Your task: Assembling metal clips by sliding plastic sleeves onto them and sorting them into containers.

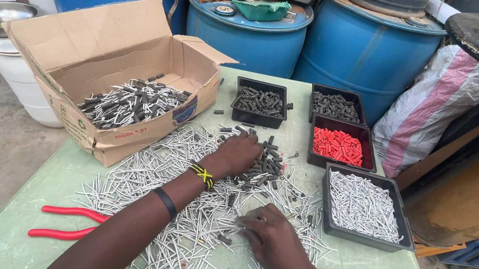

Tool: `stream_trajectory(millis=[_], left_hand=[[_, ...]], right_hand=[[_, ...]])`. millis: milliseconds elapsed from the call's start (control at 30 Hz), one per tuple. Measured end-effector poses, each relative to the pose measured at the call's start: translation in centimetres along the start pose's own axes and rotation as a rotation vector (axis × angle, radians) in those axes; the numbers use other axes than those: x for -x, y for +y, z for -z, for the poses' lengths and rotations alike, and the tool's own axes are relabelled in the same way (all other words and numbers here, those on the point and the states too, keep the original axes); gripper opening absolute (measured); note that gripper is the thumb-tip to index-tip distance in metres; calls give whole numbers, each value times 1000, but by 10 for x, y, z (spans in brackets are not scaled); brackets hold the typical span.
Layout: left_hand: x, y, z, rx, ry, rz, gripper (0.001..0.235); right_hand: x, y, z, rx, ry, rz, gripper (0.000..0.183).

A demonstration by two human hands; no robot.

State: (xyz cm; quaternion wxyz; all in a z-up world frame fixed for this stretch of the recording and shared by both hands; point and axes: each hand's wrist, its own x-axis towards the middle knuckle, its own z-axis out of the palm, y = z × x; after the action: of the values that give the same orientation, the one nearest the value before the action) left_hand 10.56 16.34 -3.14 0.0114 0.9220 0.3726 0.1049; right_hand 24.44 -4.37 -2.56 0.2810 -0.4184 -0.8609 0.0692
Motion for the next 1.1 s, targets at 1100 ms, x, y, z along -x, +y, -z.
stream_trajectory(millis=[1100], left_hand=[[172, 57, 46, 268, 758, -158, 23]], right_hand=[[-2, 2, 25, -96, 200, -363, 28]])
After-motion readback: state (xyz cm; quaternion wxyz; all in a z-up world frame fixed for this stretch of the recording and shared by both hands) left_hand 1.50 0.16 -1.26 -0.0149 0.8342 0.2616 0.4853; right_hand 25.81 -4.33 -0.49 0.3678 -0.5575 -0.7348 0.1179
